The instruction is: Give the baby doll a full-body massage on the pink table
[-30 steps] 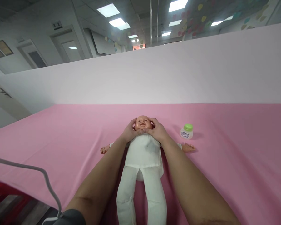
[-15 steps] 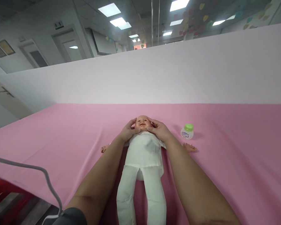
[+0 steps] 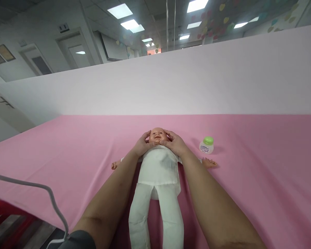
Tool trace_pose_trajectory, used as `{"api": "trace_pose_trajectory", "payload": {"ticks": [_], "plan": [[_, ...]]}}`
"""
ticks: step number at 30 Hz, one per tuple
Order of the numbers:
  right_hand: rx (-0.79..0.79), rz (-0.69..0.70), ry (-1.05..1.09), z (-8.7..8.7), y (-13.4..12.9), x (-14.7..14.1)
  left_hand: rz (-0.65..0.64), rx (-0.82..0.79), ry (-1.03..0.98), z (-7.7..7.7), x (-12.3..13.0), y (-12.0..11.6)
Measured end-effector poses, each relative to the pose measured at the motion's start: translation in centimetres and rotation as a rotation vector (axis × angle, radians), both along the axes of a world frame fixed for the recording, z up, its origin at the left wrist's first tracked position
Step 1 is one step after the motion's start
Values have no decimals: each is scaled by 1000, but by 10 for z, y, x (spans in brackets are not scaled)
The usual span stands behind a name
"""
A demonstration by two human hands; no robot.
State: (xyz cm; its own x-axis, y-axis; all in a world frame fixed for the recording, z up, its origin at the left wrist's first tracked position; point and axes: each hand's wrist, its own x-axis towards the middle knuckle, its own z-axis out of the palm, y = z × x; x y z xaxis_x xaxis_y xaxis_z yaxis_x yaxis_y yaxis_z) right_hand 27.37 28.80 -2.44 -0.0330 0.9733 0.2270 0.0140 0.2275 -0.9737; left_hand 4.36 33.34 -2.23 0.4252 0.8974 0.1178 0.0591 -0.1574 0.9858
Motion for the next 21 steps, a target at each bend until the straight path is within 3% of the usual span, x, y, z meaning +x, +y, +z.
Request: {"api": "trace_pose_trajectory", "payload": {"ticks": [10,21], "plan": [[-13,-61,-135,0,1,-4,78,62,95,3,7,-4],[-10,89,6,5,-5,3,-14,-92,-83,3,-2,-1]]}}
